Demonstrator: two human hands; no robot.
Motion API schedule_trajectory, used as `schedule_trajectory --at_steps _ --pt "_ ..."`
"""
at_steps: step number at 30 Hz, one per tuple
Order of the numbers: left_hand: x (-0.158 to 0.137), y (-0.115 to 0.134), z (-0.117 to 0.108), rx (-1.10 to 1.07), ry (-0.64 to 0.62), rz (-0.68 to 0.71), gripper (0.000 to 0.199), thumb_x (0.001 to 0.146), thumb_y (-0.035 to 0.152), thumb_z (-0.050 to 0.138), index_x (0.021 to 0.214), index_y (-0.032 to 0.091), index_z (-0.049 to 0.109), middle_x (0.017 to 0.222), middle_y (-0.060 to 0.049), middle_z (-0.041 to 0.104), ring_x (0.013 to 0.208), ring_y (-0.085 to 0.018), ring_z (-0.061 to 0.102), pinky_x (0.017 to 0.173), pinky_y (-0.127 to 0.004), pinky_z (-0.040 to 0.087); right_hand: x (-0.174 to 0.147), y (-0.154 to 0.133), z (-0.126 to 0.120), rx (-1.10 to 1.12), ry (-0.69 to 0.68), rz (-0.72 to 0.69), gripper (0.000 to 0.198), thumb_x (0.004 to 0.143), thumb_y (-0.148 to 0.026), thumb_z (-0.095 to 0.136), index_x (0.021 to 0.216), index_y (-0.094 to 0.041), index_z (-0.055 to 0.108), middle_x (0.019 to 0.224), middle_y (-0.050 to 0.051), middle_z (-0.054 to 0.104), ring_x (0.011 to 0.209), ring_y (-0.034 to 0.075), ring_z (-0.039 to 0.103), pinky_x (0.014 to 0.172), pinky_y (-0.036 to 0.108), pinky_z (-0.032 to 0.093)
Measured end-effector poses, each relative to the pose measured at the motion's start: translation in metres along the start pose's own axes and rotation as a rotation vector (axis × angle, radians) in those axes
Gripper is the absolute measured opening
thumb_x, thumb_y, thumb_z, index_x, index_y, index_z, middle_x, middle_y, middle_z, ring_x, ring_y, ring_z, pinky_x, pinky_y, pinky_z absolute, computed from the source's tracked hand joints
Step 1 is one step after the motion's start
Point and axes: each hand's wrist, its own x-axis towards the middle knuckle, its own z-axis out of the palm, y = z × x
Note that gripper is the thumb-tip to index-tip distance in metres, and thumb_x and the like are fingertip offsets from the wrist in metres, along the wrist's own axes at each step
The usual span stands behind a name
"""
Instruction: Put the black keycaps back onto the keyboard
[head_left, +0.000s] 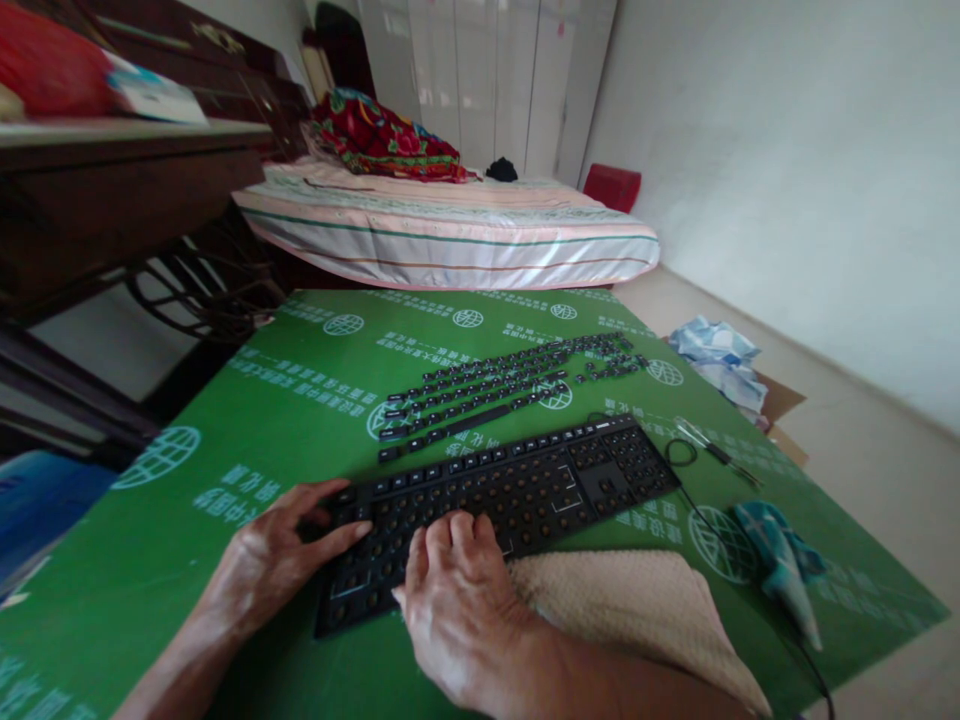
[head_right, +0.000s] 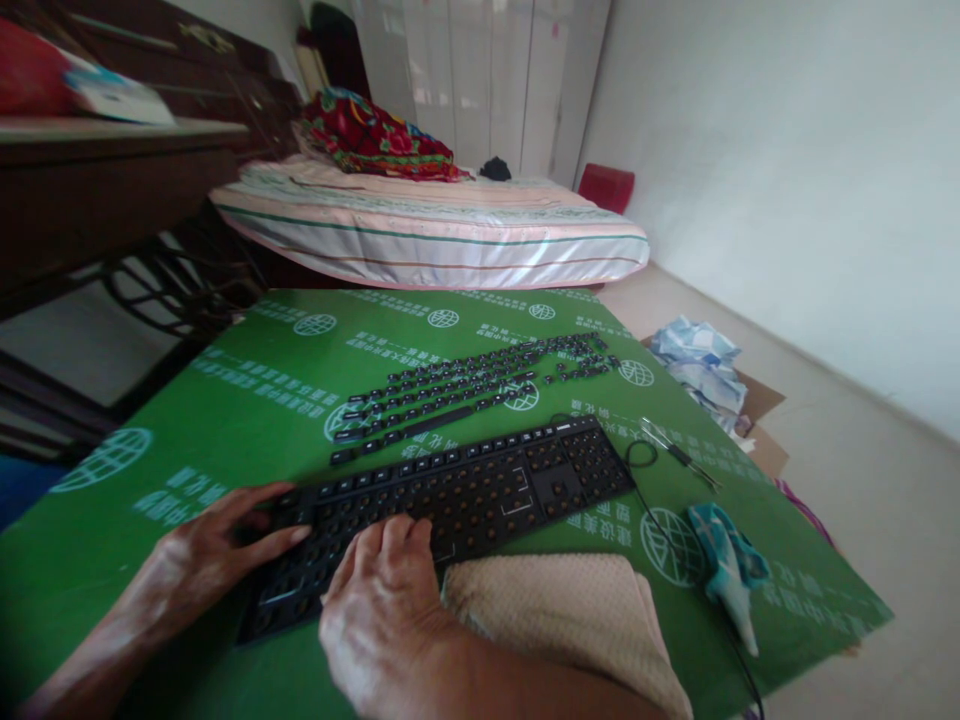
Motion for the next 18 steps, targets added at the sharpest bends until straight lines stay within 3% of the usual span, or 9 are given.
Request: schedule_trajectory --at_steps 9,18 --pt "0.0013 -0.0005 0.0019 -0.002 -0.006 -0.032 0.074 0.056 0.074 0.058 0.110 0.024 0.062 0.084 0.000 0.065 0.068 -0.018 0.065 0.061 -0.027 0.051 0.0006 -0.0012 0.0012 -0.027 0.009 0.001 0.045 0.086 -0.033 0.053 0.111 0.004 0.059 0.095 0.025 0.060 0.091 0.033 0.053 0.077 0.054 0.047" --pt "0.0026 0.0010 0.0000 -0.004 -0.018 -0.029 0.076 0.057 0.075 0.055 0.110 0.021 0.062 0.086 -0.002 0.065 0.075 -0.020 0.066 0.067 -0.029 0.051 0.0028 0.0019 -0.0014 0.005 -0.007 0.004 0.042 0.085 -0.035 0.055 0.108 0.000 0.060 0.091 0.023 0.061 0.089 0.031 0.053 0.075 0.052 0.047"
